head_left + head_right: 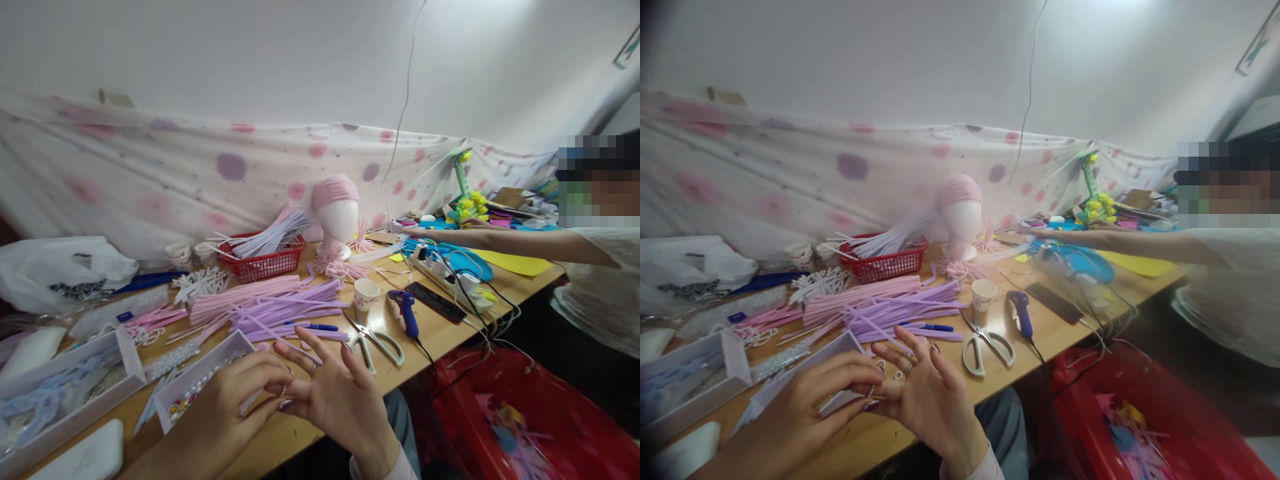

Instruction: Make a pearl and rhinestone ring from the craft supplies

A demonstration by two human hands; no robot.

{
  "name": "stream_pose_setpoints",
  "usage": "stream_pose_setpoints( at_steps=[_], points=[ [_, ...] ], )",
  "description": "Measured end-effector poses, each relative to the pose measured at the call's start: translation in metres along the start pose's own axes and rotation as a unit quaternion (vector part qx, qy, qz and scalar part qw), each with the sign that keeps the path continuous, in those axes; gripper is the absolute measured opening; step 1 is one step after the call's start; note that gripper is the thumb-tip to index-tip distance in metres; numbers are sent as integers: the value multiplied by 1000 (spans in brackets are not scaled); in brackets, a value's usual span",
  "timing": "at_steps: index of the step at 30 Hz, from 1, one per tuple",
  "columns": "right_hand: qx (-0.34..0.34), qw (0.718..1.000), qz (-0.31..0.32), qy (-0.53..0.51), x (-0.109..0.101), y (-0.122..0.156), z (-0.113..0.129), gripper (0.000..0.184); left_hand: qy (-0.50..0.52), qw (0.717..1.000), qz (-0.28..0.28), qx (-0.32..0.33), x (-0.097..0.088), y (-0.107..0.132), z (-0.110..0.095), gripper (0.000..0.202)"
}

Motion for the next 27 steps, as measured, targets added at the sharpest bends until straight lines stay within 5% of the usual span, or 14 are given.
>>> stream_pose_setpoints(
  at_steps=[17, 27],
  points=[
    [11, 998, 3, 54, -13, -10, 9, 46, -39, 995, -89, 33, -20, -5, -1, 27],
    [34, 997, 2, 74, -13, -26, 9, 64, -34, 992, -124, 8, -26, -5, 8, 22]
  ],
)
Point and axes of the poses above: each hand's wrist, its own y-axis away from the middle knuckle, its own x-axis out of the palm, z = x × y, the point moved 9 cm from there along -y, towards the middle knuckle, and after that the axes turned 7 degrees about y, right-handed, at the moved point
